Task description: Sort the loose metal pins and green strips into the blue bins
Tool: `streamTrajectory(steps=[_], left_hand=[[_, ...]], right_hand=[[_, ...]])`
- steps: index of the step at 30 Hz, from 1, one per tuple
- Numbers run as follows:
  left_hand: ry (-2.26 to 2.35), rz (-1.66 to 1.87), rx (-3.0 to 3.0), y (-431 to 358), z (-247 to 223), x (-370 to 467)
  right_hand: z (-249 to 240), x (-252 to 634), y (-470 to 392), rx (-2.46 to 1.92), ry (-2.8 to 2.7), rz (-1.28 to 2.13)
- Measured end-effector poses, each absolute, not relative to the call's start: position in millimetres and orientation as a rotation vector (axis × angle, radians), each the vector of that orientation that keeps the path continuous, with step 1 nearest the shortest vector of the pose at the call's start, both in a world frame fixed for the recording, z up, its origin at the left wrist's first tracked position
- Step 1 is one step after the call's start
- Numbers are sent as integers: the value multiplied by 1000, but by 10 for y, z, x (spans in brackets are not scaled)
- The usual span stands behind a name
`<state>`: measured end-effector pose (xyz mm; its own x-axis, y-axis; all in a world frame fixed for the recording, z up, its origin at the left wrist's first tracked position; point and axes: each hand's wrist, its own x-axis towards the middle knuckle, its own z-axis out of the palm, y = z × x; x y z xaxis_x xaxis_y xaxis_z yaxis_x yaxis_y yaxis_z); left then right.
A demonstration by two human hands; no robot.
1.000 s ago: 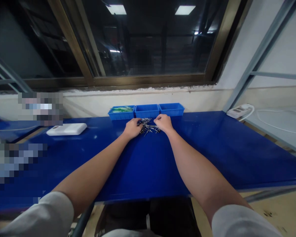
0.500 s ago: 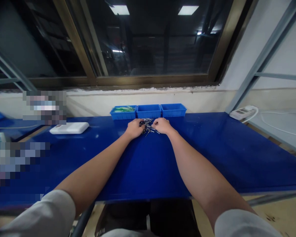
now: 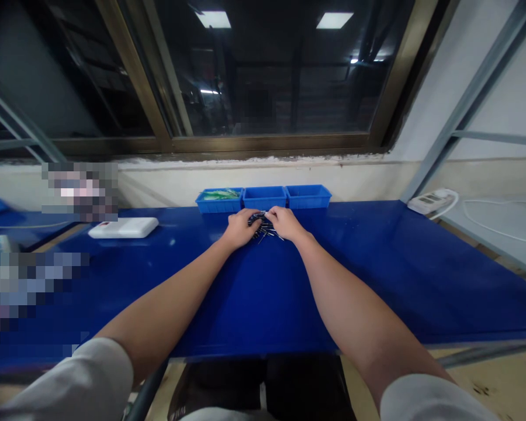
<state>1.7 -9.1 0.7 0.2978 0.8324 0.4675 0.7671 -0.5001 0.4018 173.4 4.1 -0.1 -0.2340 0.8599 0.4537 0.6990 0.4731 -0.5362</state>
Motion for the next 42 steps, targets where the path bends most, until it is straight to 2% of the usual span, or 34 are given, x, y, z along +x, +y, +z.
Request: streamTrajectory(steps=[10, 17, 26, 39, 42], left_hand=[[1355, 1054, 2478, -114, 33, 12], [1362, 1082, 2485, -113, 35, 16], [1451, 1141, 2355, -134, 79, 15], [1492, 1026, 2340, -111, 55, 7], [1475, 1049, 2354, -109, 53, 10]], right_hand=[[71, 1634, -40, -1173, -1952, 409], [67, 1612, -85, -1120, -1809, 671], [35, 1683, 13, -1004, -1619, 704], [88, 1753, 1, -903, -1374, 1059], [83, 1781, 32, -878, -1303, 1053]])
